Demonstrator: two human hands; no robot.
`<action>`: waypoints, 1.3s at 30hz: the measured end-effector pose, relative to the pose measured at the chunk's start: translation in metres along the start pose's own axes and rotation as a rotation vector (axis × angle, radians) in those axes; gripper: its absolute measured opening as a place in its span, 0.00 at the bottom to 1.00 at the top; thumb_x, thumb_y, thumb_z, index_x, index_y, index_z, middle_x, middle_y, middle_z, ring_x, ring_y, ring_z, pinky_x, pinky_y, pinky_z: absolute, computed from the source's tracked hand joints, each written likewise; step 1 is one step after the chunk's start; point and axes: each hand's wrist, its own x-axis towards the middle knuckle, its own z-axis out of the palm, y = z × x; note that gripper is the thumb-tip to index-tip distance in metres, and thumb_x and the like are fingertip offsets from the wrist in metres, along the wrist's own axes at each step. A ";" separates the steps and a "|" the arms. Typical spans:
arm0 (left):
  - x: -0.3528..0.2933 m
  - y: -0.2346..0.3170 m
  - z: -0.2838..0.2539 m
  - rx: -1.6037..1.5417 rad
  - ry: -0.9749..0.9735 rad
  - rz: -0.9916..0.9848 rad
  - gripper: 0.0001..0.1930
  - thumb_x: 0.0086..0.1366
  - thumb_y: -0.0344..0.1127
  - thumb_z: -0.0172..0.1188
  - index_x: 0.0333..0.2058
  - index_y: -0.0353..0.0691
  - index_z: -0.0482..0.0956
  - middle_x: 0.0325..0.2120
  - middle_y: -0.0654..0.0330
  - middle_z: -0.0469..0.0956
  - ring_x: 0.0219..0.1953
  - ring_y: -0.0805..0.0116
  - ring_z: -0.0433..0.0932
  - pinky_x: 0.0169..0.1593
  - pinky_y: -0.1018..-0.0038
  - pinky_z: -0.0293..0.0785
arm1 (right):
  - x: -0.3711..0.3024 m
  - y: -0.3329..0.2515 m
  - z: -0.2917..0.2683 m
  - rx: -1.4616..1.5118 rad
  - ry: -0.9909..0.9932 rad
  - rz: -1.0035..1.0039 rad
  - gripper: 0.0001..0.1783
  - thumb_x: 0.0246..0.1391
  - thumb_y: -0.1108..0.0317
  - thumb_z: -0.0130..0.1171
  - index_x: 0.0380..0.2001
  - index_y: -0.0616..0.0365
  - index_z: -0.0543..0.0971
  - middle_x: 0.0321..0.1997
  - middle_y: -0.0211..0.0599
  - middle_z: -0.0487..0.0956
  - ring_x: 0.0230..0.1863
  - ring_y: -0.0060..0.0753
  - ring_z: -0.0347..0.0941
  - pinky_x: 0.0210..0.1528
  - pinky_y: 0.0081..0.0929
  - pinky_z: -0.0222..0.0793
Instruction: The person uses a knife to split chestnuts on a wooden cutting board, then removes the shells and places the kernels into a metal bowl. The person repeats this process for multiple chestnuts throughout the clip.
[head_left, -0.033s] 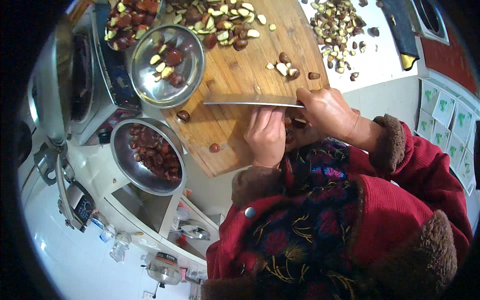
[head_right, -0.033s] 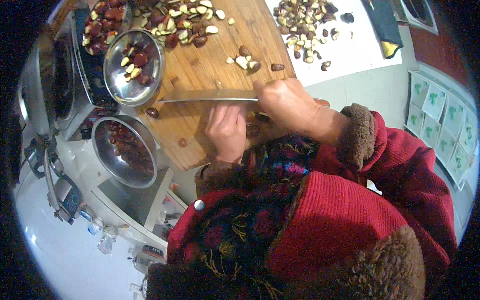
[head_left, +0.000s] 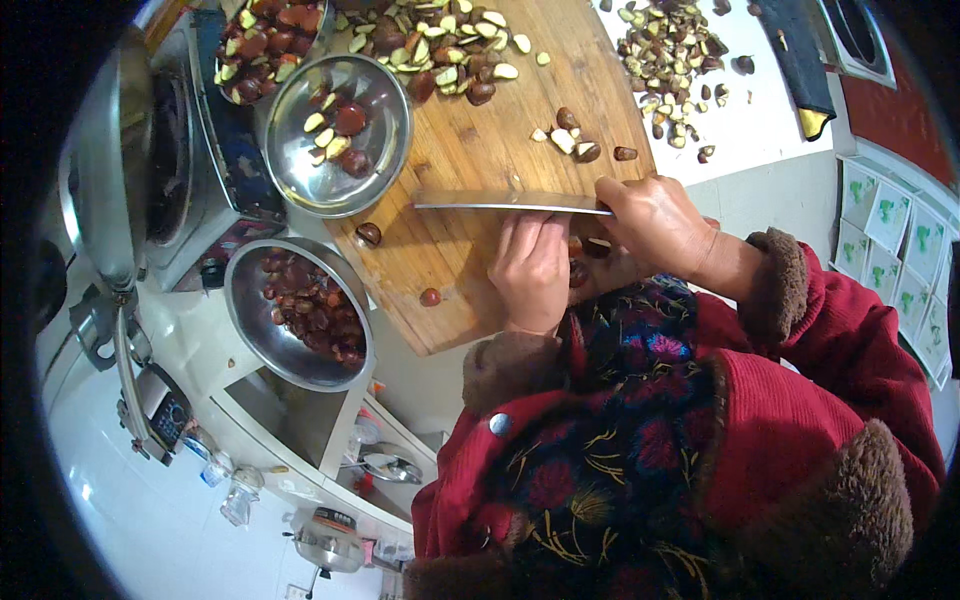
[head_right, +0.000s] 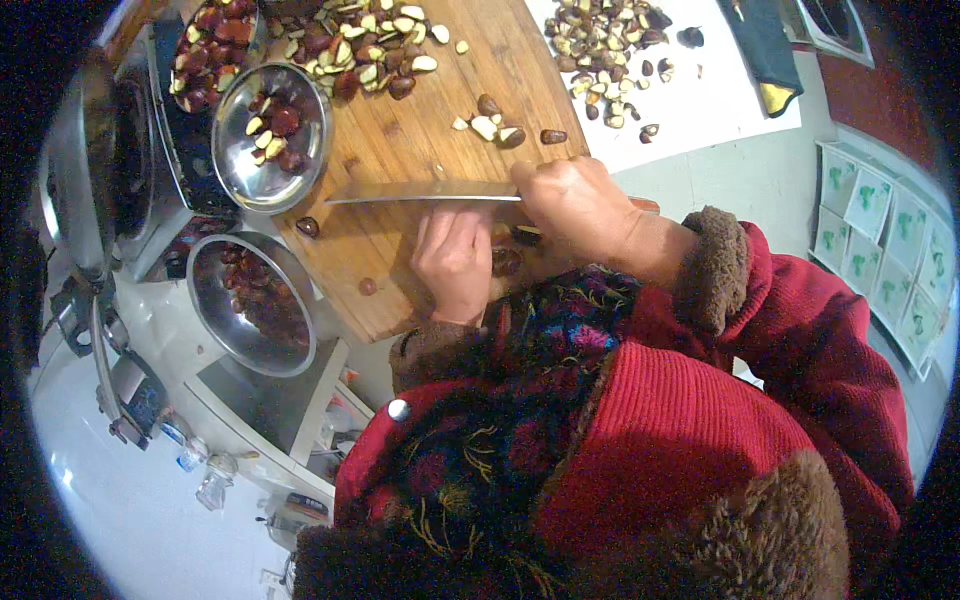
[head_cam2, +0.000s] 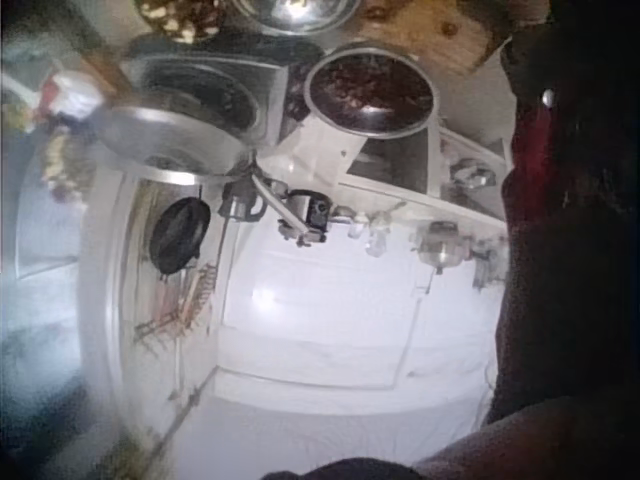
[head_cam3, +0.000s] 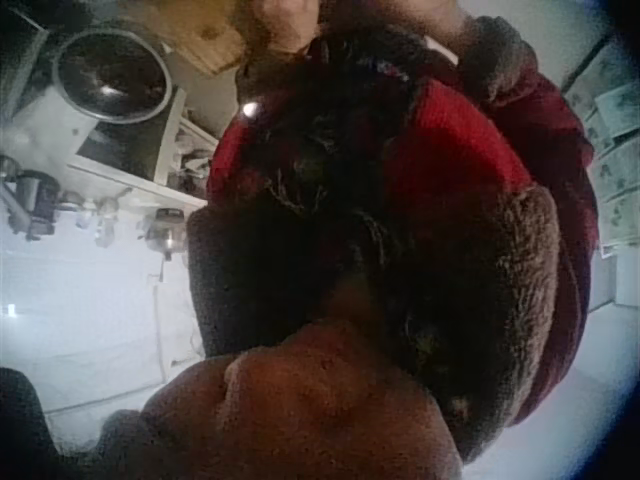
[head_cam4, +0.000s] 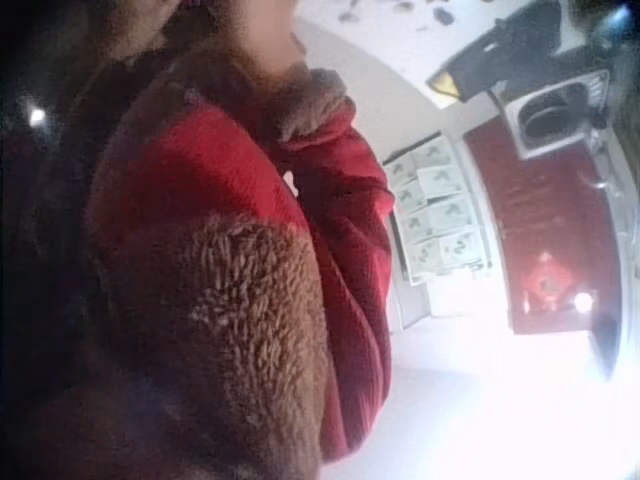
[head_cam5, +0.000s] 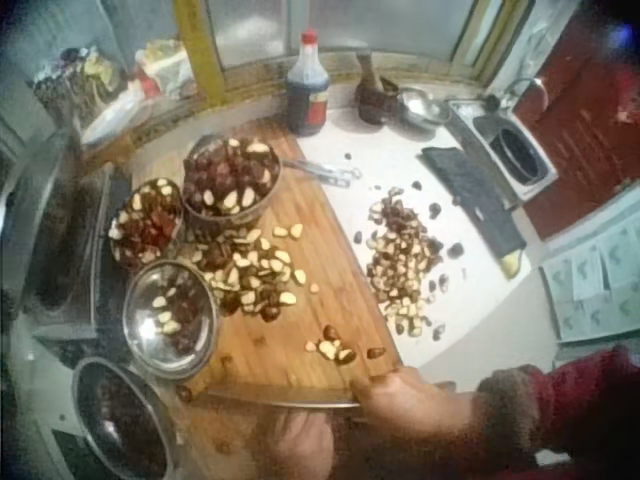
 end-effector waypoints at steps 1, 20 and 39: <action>-0.001 0.000 -0.001 0.008 0.009 -0.001 0.08 0.55 0.24 0.63 0.35 0.40 0.83 0.39 0.60 0.79 0.44 0.55 0.78 0.47 0.66 0.77 | -0.004 0.003 0.001 0.019 0.006 -0.010 0.10 0.47 0.69 0.62 0.28 0.61 0.72 0.20 0.50 0.77 0.26 0.58 0.78 0.28 0.46 0.75; 0.012 0.004 -0.010 -0.453 -0.136 -0.388 0.32 0.57 0.18 0.63 0.59 0.36 0.61 0.51 0.52 0.75 0.55 0.62 0.74 0.55 0.67 0.76 | -0.144 0.030 0.031 0.210 0.279 0.468 0.12 0.57 0.67 0.62 0.25 0.61 0.73 0.17 0.55 0.72 0.23 0.61 0.73 0.26 0.49 0.69; 0.005 -0.004 -0.006 0.001 -0.023 -0.053 0.11 0.53 0.20 0.69 0.36 0.34 0.81 0.40 0.54 0.79 0.40 0.64 0.80 0.45 0.70 0.81 | -0.136 0.027 0.035 0.052 0.236 0.274 0.09 0.51 0.72 0.59 0.32 0.59 0.69 0.22 0.48 0.77 0.25 0.57 0.77 0.26 0.49 0.72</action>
